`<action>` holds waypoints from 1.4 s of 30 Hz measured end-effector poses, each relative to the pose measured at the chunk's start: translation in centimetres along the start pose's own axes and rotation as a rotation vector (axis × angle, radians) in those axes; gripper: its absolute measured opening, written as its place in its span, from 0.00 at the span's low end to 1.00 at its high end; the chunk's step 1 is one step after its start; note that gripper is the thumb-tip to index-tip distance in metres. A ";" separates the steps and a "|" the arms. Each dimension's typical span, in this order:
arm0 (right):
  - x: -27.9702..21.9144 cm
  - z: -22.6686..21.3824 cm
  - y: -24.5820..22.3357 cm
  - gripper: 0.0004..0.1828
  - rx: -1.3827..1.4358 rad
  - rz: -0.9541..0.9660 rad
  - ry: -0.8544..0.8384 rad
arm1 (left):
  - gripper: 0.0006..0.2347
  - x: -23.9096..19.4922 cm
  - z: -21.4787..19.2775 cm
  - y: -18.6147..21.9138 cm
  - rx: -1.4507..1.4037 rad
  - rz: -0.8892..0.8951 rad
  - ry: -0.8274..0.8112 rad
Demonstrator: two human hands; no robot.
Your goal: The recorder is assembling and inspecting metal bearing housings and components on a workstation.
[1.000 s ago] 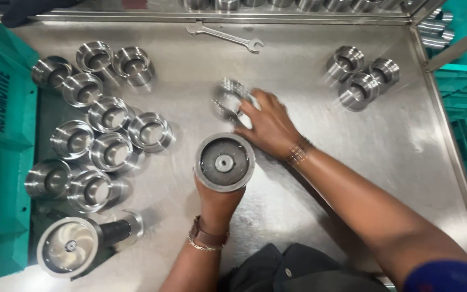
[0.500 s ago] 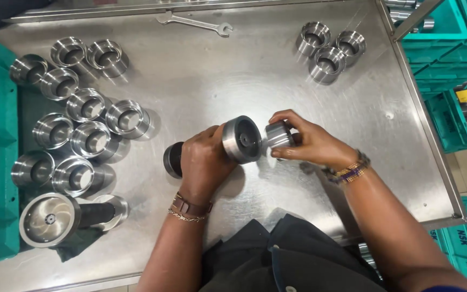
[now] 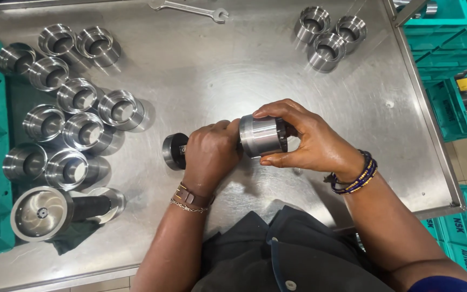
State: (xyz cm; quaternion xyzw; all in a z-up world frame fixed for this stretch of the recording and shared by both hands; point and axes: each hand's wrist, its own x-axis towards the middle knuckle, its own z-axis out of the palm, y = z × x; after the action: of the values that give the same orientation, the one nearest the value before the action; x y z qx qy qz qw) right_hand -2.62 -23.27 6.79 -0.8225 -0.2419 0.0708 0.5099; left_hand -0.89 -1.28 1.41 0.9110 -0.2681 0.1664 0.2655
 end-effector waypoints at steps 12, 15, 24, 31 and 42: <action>0.7 0.8 0.3 0.39 -0.041 0.084 0.024 | 0.05 -0.1 1.3 -0.2 0.042 0.033 0.010; 0.0 -1.0 -2.2 0.39 -0.200 0.008 0.047 | 0.05 0.7 0.6 0.0 -0.030 0.027 0.071; -0.6 1.1 3.5 0.45 0.576 0.125 0.088 | 0.04 -0.7 0.3 -2.8 -1.312 -0.433 0.719; 0.6 7.2 4.1 0.44 0.866 0.186 0.087 | 0.12 -0.5 -1.7 -2.2 -1.977 -0.569 0.896; 1.2 4.9 3.7 0.47 0.303 0.175 0.105 | 0.10 -0.7 -1.1 -2.3 -1.925 -0.532 0.934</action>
State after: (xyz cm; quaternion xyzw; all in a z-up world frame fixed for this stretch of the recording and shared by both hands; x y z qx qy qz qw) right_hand -2.18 -20.10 1.39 -0.7567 -0.1289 0.1075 0.6319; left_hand -0.34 1.27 1.05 0.1994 0.0457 0.1536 0.9667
